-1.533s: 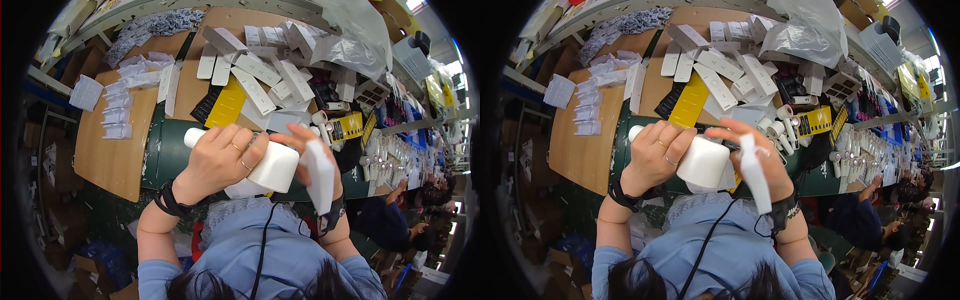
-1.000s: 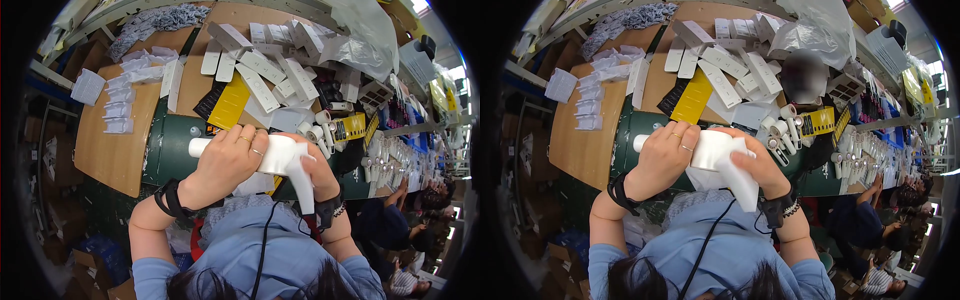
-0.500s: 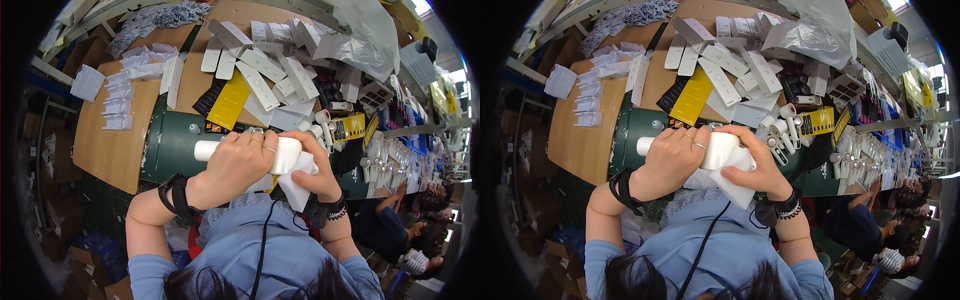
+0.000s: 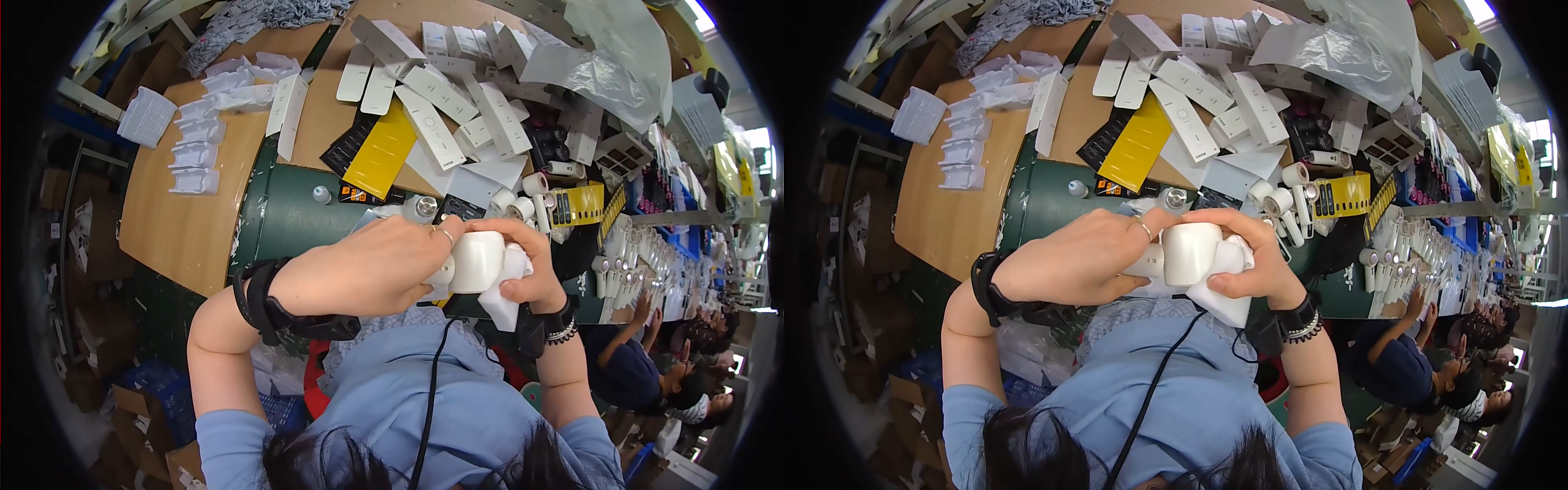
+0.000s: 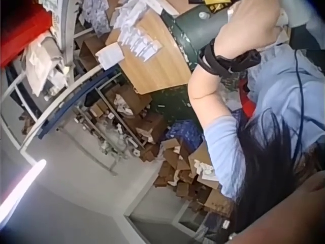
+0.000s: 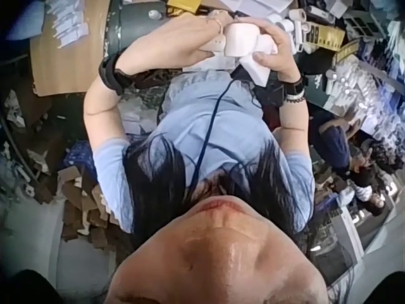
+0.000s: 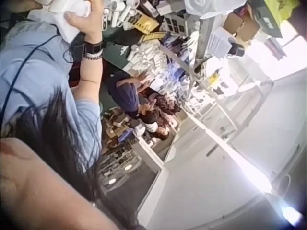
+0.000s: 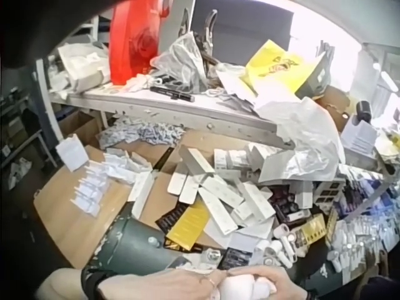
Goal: The person wipes a handheld fan with a cloth, places it into a plastic bag, and sets it aside before repeating the process with another fan.
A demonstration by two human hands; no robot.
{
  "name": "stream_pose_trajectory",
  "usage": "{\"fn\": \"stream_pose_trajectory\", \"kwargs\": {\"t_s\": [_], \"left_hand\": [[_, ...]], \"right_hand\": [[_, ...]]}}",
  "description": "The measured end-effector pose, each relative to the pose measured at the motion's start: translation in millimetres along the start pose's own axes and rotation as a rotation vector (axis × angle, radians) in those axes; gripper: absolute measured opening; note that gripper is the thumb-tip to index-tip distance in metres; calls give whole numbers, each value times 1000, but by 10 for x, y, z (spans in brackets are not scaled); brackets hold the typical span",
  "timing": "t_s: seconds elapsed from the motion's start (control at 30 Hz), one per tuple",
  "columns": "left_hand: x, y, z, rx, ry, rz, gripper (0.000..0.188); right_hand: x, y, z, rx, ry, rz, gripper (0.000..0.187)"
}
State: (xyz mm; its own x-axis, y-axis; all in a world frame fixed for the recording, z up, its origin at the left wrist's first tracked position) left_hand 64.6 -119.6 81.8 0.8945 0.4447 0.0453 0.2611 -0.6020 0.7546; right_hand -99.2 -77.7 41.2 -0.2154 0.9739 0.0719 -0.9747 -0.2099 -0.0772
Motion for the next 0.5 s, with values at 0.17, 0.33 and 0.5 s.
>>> {"fn": "stream_pose_trajectory", "kwargs": {"t_s": [0.17, 0.33, 0.5], "left_hand": [[-43, -1, 16, 303, -32, 65, 56], [-87, -146, 102, 543, -62, 99, 56], [-107, -236, 132, 648, 38, 152, 61]], "right_hand": [[-72, -17, 69, -248, -235, 124, 77], [-96, 32, 37, -308, -405, 192, 74], [-128, 81, 32, -308, -482, 209, 66]]}}
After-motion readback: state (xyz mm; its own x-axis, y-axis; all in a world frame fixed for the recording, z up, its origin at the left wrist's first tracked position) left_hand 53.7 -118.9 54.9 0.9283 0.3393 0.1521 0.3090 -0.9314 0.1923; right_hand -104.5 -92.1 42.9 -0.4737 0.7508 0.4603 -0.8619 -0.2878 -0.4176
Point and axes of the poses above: each hand's wrist, its own x-axis away from the middle knuckle, its own y-axis out of the back of the hand, z = x × y, the point moved 5 cm from there along -x, towards the middle knuckle, and after that the axes turned 6 degrees about -z, right-handed, at the moved point
